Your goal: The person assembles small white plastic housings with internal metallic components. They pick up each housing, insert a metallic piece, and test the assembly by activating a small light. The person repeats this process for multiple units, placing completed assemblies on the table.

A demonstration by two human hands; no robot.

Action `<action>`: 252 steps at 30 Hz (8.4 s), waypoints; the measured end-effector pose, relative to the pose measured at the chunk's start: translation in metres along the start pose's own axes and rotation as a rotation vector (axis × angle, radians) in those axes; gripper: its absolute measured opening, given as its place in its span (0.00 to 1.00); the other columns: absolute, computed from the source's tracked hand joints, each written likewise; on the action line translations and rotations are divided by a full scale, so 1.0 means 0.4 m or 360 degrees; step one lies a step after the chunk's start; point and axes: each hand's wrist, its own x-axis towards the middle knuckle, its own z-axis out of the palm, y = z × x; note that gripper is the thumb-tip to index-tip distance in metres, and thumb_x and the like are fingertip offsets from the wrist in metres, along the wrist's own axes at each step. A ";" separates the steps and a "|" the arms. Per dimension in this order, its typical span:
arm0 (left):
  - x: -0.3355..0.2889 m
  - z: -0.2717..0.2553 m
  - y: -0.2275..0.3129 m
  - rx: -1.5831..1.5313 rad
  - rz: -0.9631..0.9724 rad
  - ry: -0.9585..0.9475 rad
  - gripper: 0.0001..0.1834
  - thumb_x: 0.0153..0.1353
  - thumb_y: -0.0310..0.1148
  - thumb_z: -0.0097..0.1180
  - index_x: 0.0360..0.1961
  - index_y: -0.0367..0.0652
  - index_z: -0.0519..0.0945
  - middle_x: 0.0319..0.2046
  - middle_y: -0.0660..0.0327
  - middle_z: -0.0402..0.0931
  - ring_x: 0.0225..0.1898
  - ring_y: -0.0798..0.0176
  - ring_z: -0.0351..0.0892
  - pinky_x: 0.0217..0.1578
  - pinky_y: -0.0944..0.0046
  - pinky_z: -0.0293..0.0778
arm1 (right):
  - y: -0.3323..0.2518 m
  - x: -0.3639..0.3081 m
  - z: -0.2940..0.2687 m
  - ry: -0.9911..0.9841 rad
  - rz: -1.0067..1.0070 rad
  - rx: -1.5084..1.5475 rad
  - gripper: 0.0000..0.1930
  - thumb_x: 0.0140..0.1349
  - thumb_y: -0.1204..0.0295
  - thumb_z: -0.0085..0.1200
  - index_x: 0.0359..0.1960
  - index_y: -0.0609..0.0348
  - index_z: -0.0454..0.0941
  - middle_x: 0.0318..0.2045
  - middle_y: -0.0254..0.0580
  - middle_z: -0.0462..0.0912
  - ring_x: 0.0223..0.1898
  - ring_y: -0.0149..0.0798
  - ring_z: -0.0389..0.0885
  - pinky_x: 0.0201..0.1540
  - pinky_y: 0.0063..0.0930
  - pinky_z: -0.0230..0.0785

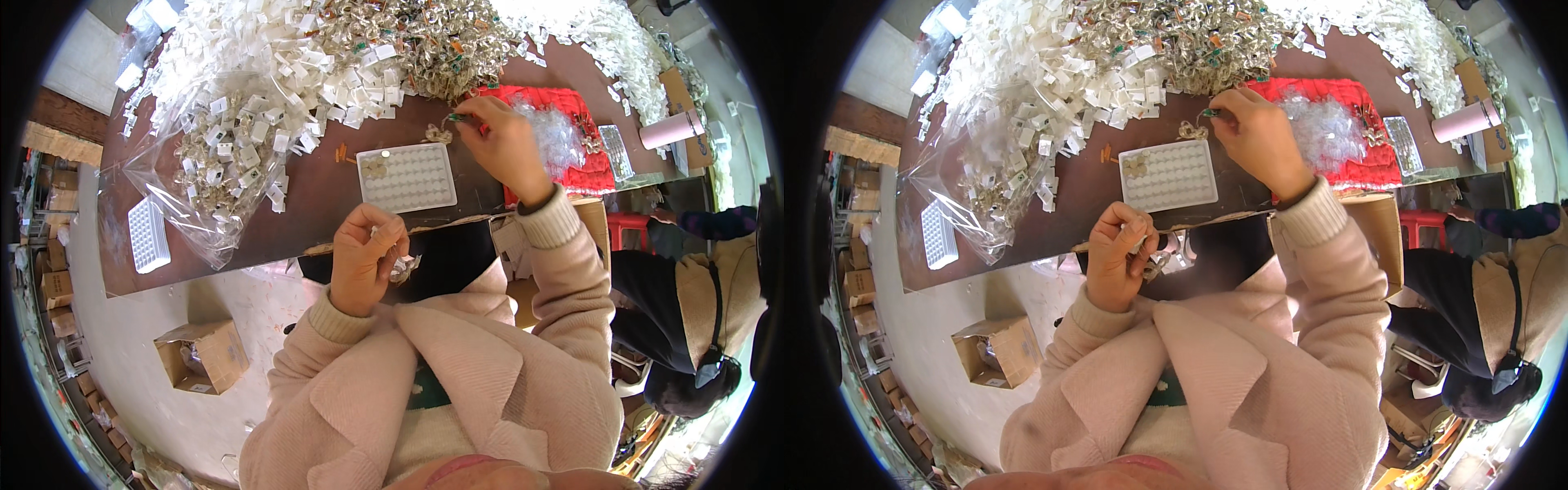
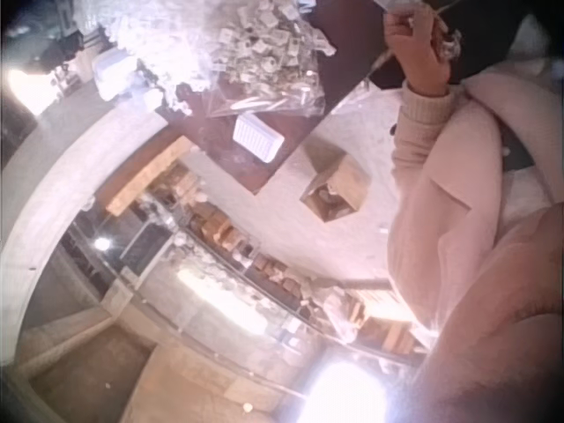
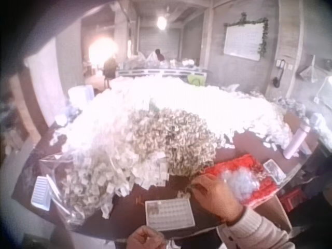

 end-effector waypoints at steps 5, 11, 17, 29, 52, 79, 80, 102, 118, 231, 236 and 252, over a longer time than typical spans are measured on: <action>-0.003 0.034 0.004 0.0591 0.0338 0.0075 0.09 0.63 0.22 0.63 0.44 0.35 0.81 0.31 0.62 0.80 0.27 0.77 0.73 0.26 0.77 0.68 | -0.123 -0.089 -0.076 -0.0032 -0.0365 0.0128 0.12 0.53 0.82 0.61 0.41 0.61 0.82 0.35 0.47 0.81 0.32 0.50 0.82 0.35 0.36 0.77; 0.002 0.057 -0.019 0.0782 0.0575 -0.0034 0.15 0.61 0.22 0.67 0.48 0.32 0.82 0.38 0.62 0.82 0.37 0.75 0.77 0.38 0.74 0.74 | -0.212 -0.154 -0.076 -0.0101 -0.0708 0.0036 0.16 0.49 0.79 0.60 0.43 0.61 0.82 0.36 0.42 0.81 0.35 0.45 0.83 0.39 0.37 0.76; -0.020 0.046 -0.031 0.0627 0.0504 0.0012 0.13 0.61 0.21 0.66 0.48 0.31 0.82 0.38 0.62 0.83 0.39 0.74 0.78 0.40 0.74 0.75 | -0.239 -0.174 -0.047 0.0050 -0.0771 -0.0007 0.26 0.51 0.82 0.60 0.56 0.66 0.76 0.37 0.43 0.82 0.36 0.45 0.81 0.46 0.39 0.75; -0.043 0.051 -0.027 0.0103 0.0306 0.0111 0.07 0.67 0.23 0.59 0.44 0.33 0.82 0.28 0.62 0.80 0.20 0.78 0.68 0.17 0.79 0.59 | -0.252 -0.218 -0.014 0.0133 -0.0375 0.0462 0.19 0.53 0.80 0.65 0.49 0.60 0.82 0.40 0.43 0.83 0.39 0.47 0.82 0.44 0.37 0.76; 0.102 0.002 0.301 0.3092 0.1979 0.0592 0.21 0.49 0.30 0.72 0.45 0.41 0.82 0.45 0.55 0.78 0.50 0.49 0.73 0.55 0.51 0.64 | -0.199 -0.257 -0.020 0.0337 -0.0060 0.0729 0.11 0.56 0.84 0.65 0.41 0.64 0.83 0.35 0.48 0.85 0.34 0.43 0.86 0.36 0.30 0.78; 0.138 -0.099 0.333 0.3337 0.2115 0.0571 0.09 0.52 0.24 0.67 0.34 0.41 0.79 0.32 0.55 0.77 0.33 0.49 0.77 0.34 0.54 0.75 | -0.157 -0.276 0.003 0.0210 0.0110 0.0849 0.09 0.57 0.84 0.64 0.39 0.64 0.83 0.34 0.46 0.85 0.33 0.39 0.84 0.37 0.26 0.75; 0.132 -0.093 0.320 0.3314 0.2223 0.0516 0.11 0.50 0.22 0.67 0.35 0.38 0.79 0.34 0.54 0.78 0.32 0.48 0.76 0.34 0.55 0.76 | -0.156 -0.278 0.002 0.0223 0.0151 0.0866 0.09 0.57 0.84 0.64 0.39 0.64 0.83 0.35 0.45 0.86 0.34 0.38 0.84 0.37 0.26 0.75; 0.071 -0.154 0.083 0.1872 0.0872 0.0857 0.15 0.62 0.26 0.62 0.50 0.38 0.79 0.37 0.58 0.81 0.36 0.61 0.81 0.37 0.60 0.78 | -0.179 -0.292 0.013 0.0200 0.0104 0.0888 0.07 0.60 0.83 0.63 0.39 0.65 0.82 0.34 0.43 0.85 0.34 0.33 0.83 0.37 0.24 0.74; -0.047 0.022 -0.049 0.0029 0.0741 -0.0136 0.14 0.63 0.15 0.60 0.49 0.36 0.78 0.50 0.50 0.82 0.51 0.60 0.82 0.54 0.60 0.79 | -0.286 -0.247 0.014 0.0406 -0.0061 0.1001 0.11 0.56 0.86 0.63 0.41 0.62 0.83 0.34 0.43 0.85 0.33 0.36 0.84 0.36 0.25 0.76; -0.017 -0.082 -0.014 -0.0112 0.0620 0.0044 0.10 0.68 0.20 0.57 0.49 0.35 0.77 0.42 0.52 0.84 0.37 0.60 0.85 0.39 0.62 0.84 | -0.310 -0.158 0.118 -0.0019 -0.0281 0.0481 0.15 0.53 0.87 0.60 0.42 0.60 0.84 0.37 0.44 0.81 0.33 0.43 0.82 0.34 0.31 0.76; -0.022 -0.085 -0.019 -0.0079 0.0546 0.0061 0.09 0.68 0.20 0.57 0.49 0.35 0.78 0.41 0.52 0.84 0.37 0.60 0.85 0.38 0.62 0.84 | -0.304 -0.171 0.116 0.0046 -0.0287 0.0419 0.14 0.54 0.86 0.60 0.42 0.60 0.83 0.37 0.44 0.81 0.34 0.43 0.83 0.35 0.32 0.77; -0.026 -0.106 -0.007 -0.0323 0.0092 0.0007 0.09 0.70 0.28 0.58 0.48 0.35 0.78 0.39 0.55 0.83 0.32 0.62 0.85 0.35 0.64 0.84 | -0.286 -0.164 0.134 0.0050 -0.0358 0.0603 0.15 0.53 0.83 0.60 0.44 0.60 0.81 0.34 0.41 0.83 0.33 0.44 0.82 0.36 0.34 0.77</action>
